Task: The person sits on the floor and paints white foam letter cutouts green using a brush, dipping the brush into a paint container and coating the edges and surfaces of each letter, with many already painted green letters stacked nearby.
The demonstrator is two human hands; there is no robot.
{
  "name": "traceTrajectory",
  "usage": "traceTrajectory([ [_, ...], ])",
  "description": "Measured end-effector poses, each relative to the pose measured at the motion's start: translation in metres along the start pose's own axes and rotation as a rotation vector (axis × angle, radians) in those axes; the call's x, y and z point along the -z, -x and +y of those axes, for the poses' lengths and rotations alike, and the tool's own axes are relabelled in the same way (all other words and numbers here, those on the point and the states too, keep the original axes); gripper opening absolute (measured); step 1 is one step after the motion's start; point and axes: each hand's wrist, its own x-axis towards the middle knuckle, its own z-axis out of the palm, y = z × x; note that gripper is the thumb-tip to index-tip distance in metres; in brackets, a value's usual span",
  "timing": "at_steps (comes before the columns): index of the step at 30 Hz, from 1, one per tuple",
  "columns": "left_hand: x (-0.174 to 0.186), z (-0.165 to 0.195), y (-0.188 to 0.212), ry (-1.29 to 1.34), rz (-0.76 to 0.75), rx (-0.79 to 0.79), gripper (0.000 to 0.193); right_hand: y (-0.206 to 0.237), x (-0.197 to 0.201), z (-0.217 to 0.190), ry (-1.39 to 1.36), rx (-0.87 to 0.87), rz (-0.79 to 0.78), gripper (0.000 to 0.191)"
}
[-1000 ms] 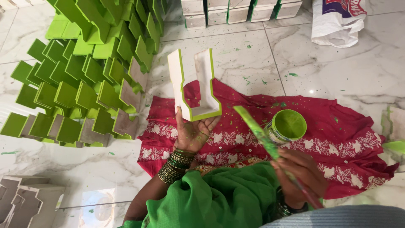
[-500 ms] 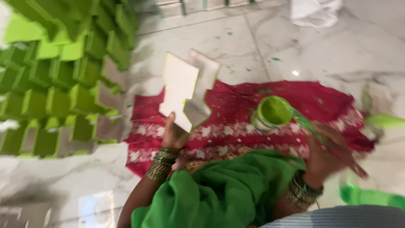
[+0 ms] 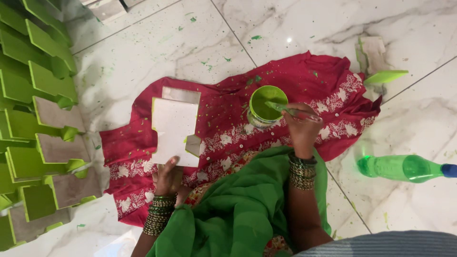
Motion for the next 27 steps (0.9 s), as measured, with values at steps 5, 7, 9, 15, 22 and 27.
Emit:
traceTrajectory([
  [5,0.001,-0.005,-0.003,-0.003,0.037,0.026,0.070,-0.005,-0.021,0.025,0.080,0.042,-0.010,0.018],
  [7,0.009,-0.009,-0.007,-0.002,0.046,0.026,0.067,-0.007,-0.027,0.032,-0.013,-0.008,-0.021,0.017],
  [9,0.019,-0.016,-0.011,-0.004,0.061,-0.004,0.064,-0.008,-0.032,0.038,-0.030,-0.041,-0.019,0.017],
  [15,0.044,-0.026,-0.012,0.057,0.118,0.123,0.028,-0.010,-0.029,0.038,-0.010,-0.080,-0.015,0.017],
  [22,0.055,-0.027,-0.007,0.069,0.077,0.036,0.030,-0.013,0.012,0.021,-0.167,-0.118,0.045,0.025],
  [27,0.046,-0.019,-0.004,0.013,0.116,0.067,0.027,-0.012,0.046,0.020,-0.240,-0.209,0.228,0.030],
])
